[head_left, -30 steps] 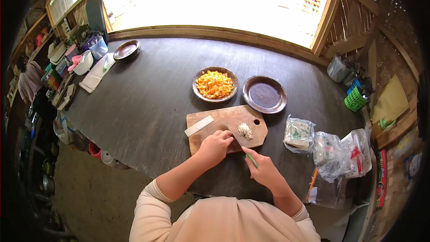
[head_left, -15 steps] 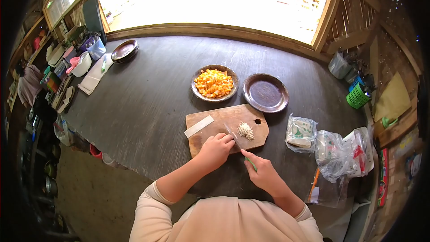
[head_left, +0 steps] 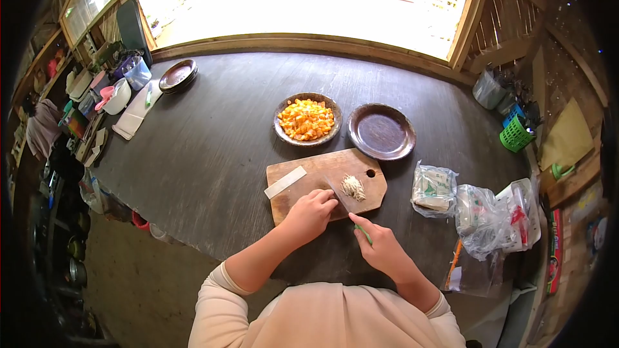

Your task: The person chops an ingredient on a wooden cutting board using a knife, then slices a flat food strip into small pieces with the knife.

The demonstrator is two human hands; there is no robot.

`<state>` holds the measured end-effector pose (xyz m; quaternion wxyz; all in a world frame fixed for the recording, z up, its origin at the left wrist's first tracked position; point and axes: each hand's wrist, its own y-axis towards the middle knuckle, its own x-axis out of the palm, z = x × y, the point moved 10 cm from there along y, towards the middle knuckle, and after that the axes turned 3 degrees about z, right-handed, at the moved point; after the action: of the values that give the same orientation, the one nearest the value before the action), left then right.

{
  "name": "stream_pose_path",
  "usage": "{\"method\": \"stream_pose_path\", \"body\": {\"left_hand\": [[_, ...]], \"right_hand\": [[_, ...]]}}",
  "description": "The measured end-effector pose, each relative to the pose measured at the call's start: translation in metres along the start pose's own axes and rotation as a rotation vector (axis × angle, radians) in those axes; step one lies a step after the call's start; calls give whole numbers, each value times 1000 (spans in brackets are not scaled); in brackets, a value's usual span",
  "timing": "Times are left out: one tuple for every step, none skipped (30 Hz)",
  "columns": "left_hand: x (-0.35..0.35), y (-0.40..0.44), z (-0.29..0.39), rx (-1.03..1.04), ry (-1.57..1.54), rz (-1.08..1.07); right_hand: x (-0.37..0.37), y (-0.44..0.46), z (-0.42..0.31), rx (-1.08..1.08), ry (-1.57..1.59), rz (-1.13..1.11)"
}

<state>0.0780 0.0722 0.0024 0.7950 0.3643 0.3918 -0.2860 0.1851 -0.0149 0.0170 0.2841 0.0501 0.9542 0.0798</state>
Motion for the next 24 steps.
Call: {"method": "stream_pose_path", "body": {"left_hand": [[0, 0, 0, 8, 0, 0], [1, -1, 1, 10, -1, -3], [0, -1, 1, 5, -11, 1], [0, 0, 1, 1, -21, 5], [-1, 0, 2, 3, -20, 2], [-3, 0, 4, 4, -19, 4], [-5, 1, 6, 4, -19, 6], [-6, 1, 7, 6, -20, 3], [-6, 1, 8, 7, -18, -2], [-6, 1, 8, 8, -17, -7], [-6, 1, 8, 8, -17, -8], [-5, 0, 7, 7, -16, -13], [-4, 0, 7, 5, -15, -18], [-4, 0, 7, 5, -16, -19], [-4, 0, 7, 8, -12, -16], [-4, 0, 8, 11, -8, -14], [-5, 0, 8, 11, -9, -15], [-4, -1, 7, 2, -13, -25], [-3, -1, 7, -6, -18, -35], [-4, -1, 7, -7, -18, -35], [-4, 0, 7, -5, -16, -41], [-4, 0, 7, -4, -14, -47], [-3, -1, 7, -4, -14, -48], [-3, -1, 7, -4, -14, -47]], "right_hand": [[0, 0, 0, 1, 1, 1], [0, -1, -1, -3, 6, 3], [0, -1, -2, -7, 12, 6], [0, -1, -1, -5, 13, 10], [1, -1, 0, -12, 4, 7], [2, -2, 1, -18, -4, 4], [3, -2, 3, -16, -3, 7], [5, -2, 5, -19, -28, -5], [6, -2, 5, -23, -52, -17], [6, -2, 5, -21, -52, -16], [6, -2, 5, -19, -49, -22], [7, -2, 5, -17, -47, -29], [7, -2, 5, -16, -47, -29], [8, -2, 5, -19, -40, -24], [8, -2, 5, -22, -33, -20], [8, -2, 6, -21, -33, -20], [8, -2, 5, -29, -32, -14], [8, -2, 5, -37, -30, -8], [8, -2, 4, -36, -30, -8], [7, -2, 3, -34, -24, -9], [7, -2, 2, -33, -18, -11], [8, -1, 3, -33, -17, -12], [8, -1, 3, -40, -16, -7], [7, -1, 3, -47, -15, -2]]}}
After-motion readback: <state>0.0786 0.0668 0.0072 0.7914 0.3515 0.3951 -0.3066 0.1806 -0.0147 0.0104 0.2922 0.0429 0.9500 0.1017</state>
